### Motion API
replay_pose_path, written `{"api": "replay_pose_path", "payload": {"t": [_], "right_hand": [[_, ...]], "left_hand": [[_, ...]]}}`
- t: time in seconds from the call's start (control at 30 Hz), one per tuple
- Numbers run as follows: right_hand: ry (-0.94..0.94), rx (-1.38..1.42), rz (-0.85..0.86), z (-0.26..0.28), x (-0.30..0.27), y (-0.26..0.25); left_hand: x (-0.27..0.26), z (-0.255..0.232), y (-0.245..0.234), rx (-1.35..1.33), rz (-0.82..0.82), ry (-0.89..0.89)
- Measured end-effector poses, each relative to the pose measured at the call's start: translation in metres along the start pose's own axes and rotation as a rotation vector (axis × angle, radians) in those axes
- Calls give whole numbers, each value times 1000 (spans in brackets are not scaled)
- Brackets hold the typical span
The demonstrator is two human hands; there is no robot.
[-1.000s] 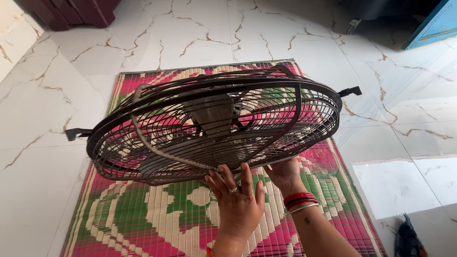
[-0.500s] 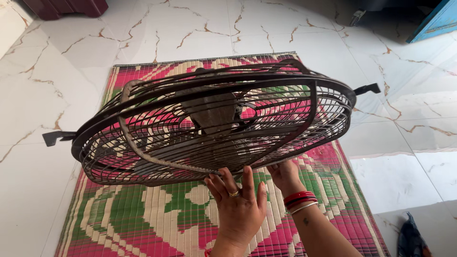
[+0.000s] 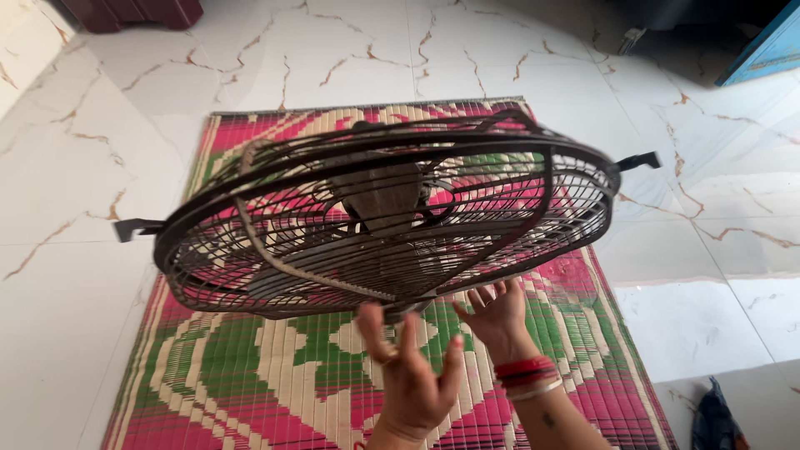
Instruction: The person removes the front grille of a standing electric fan, then uses a screwdriver to loosen the central nut and remove the fan blades. The person then detaches the rear grille and manipulates the internal wiring and motor housing. The fan remains partially disassembled on the mat.
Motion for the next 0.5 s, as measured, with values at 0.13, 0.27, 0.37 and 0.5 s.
{"api": "replay_pose_path", "payload": {"t": [0.13, 0.27, 0.37, 0.5], "right_hand": [[-5, 30, -55, 16, -56, 26], [-45, -2, -63, 39, -91, 44], [-121, -36, -65, 60, -107, 50], [-398, -94, -12, 105, -125, 61]], "left_hand": [[3, 36, -34, -191, -122, -486], [20, 62, -69, -278, -262, -713], [30, 82, -87, -471, -351, -911], [64, 70, -118, -503, -409, -737]]}}
Point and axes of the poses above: each hand's wrist, its own x-axis towards the middle knuckle, its own y-axis out of the palm, z = x × y, the point moved 9 cm from there along x, towards the middle knuckle, and after that the axes turned 11 degrees about -y, right-handed, at the moved point
